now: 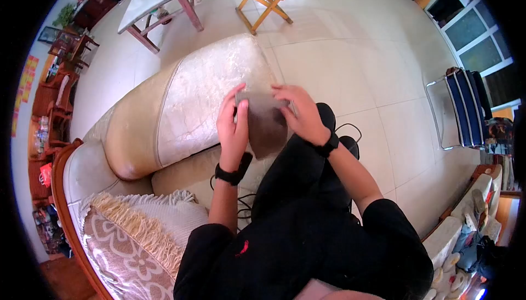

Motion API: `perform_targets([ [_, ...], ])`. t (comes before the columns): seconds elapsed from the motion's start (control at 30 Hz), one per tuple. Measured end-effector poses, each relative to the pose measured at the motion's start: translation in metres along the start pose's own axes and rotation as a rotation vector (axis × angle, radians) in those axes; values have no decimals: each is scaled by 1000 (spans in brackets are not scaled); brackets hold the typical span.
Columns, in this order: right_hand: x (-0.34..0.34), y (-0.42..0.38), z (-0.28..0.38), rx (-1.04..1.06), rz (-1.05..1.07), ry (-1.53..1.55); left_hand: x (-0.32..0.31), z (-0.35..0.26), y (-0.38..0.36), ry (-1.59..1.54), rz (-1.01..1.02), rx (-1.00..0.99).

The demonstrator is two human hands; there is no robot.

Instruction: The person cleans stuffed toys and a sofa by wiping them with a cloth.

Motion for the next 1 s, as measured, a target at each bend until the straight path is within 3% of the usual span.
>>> perform_targets([
  [0.03,7,18,4,70,-52,-34,2,-21,10,65,-87,-134],
  [0.07,11,34,6,73,-56,-34,0,-36,22,68,-87,-138],
  [0.13,31,65,29,317,-217,-120,10,-74,34,-7,-292,-355],
  [0.23,36,88,36,360,-144,-161,19,-72,44,95,-302,-319],
  [0.3,24,77,15,299,-124,-118,21,-51,40,149,-293,-278],
  [0.43,-31,-2,-43,70,93,-142,6,65,12,282,-31,276],
  [0.5,-39,-25,-42,22,183,-154,4,89,-13,279,-46,222],
  [0.63,-38,-24,-31,-111,169,-64,10,67,-9,208,-71,247],
  [0.7,-39,7,-31,53,137,-121,8,65,11,125,-133,175],
  [0.77,-50,27,-43,10,57,-92,-6,54,30,475,-190,-59],
  [0.8,-52,33,-48,-25,-25,-64,-13,67,37,472,-188,-59],
  [0.87,-70,24,-62,-33,13,-134,-32,92,40,761,-231,-180],
  [1.0,-75,5,-90,-150,82,-80,-52,89,42,813,-262,-145],
])
Point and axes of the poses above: each hand's wrist, its own y-axis towards the middle knuckle, its own x-axis out of the back of the hand, z = x × y, the point moved 6 cm from there along y, towards the middle knuckle, and after that the axes turned 11 degrees about x, right-handed, at the moved point
